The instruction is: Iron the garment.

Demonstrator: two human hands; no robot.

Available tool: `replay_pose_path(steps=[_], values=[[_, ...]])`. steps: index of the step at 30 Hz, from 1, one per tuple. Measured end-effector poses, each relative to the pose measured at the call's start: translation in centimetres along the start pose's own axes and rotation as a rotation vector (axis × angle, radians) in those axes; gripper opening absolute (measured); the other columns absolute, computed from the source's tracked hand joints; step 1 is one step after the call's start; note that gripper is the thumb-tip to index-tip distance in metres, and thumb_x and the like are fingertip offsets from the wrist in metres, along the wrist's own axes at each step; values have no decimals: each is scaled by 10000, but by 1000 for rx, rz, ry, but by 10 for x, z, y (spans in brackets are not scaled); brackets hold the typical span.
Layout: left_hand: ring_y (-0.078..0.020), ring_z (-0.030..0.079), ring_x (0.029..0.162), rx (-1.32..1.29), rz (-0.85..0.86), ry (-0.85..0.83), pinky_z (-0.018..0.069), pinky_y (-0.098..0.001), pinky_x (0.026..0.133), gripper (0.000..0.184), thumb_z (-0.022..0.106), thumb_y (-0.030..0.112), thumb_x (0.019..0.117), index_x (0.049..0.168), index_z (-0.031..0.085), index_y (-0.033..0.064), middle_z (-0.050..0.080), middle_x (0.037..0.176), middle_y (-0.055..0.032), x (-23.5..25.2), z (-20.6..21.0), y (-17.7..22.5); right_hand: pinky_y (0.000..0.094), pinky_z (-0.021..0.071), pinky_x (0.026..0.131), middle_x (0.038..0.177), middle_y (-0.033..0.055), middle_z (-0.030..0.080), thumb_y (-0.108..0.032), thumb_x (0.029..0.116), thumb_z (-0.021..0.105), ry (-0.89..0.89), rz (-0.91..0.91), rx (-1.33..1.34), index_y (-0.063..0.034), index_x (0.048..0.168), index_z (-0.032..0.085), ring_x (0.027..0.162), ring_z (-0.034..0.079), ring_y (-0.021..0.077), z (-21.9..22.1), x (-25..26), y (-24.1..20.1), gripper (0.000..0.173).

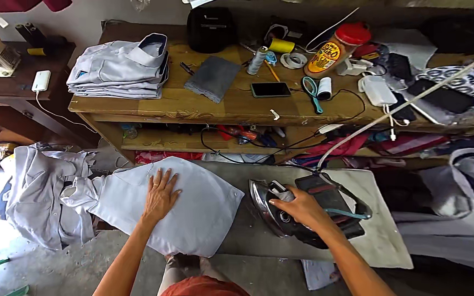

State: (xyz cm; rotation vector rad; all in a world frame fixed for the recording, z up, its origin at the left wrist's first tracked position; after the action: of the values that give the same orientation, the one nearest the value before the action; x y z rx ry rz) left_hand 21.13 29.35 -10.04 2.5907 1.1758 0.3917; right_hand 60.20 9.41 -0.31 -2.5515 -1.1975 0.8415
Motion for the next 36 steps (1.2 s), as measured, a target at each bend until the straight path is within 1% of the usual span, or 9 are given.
replay_pose_path(steps=[2,8,11,14,19,23,28,33,36], values=[[-420,230,1555,69,-38,-69,140,-717,1204,667,314,647,1036,1578,434,276,339,1668,-101,18,12,-14,643,515,775,1044,262,687,-437,848,814,-2,14,-18,-53,1277,646,884,679,417,-4,13,11,600],[-459,238,1540,160,-313,-54,166,-678,1209,773,337,702,990,1564,457,199,342,1647,-192,37,-16,-70,680,516,784,1030,261,713,-680,842,682,76,-187,-71,-184,1487,506,908,693,474,-10,21,6,832],[-437,327,1508,65,-306,14,229,-665,1194,616,442,533,1018,1465,580,133,448,1585,-190,46,-28,-43,665,525,825,1077,246,716,-626,957,584,9,-294,-87,-202,1512,491,948,701,463,-3,20,-12,705],[-346,441,1456,-98,-169,-110,320,-597,1186,449,499,402,1045,1341,675,115,580,1481,-119,88,-21,0,653,535,835,1095,209,731,-597,982,556,-32,-348,-94,-224,1481,542,966,712,427,12,9,-50,623],[-334,377,1499,-212,-11,-483,265,-641,1197,570,572,506,1010,1471,571,173,532,1538,-83,157,23,64,619,528,884,1117,182,727,-627,1013,459,-157,-350,-94,-229,1488,532,1031,703,389,40,3,-133,624],[-359,549,1350,-187,-17,-699,349,-667,1133,562,643,535,957,1398,636,185,637,1398,-140,176,46,76,621,536,825,1063,188,723,-586,1014,493,-227,-304,-195,-270,1503,491,979,703,410,69,11,-170,583],[-318,585,1309,-215,-52,-698,366,-653,1120,536,690,568,914,1306,704,203,683,1335,-90,180,54,70,644,523,787,1065,194,719,-331,941,649,-402,-391,-375,-288,1420,559,977,693,432,85,-1,-179,489],[-322,578,1306,-202,-72,-685,315,-664,1145,548,691,528,919,1354,656,196,674,1333,-105,185,41,77,621,533,808,1073,181,730,-365,966,659,-426,-497,-424,-312,1476,536,967,702,419,87,-25,-160,527],[-294,685,1134,-303,-158,-344,468,-562,1060,410,579,432,1001,1207,723,108,748,1128,-114,210,-14,81,627,545,786,1034,183,748,-340,939,676,-262,-322,-333,-314,1454,575,933,718,425,65,-17,-128,526]])
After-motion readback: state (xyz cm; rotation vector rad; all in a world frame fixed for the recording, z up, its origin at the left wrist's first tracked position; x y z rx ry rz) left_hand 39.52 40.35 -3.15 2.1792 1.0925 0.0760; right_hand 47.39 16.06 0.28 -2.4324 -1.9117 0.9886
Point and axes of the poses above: each hand's wrist, its own x-axis towards the middle knuckle, its own z-axis out of the palm, y = z × x, the point moved 5 cm from there along x, towards the middle knuckle
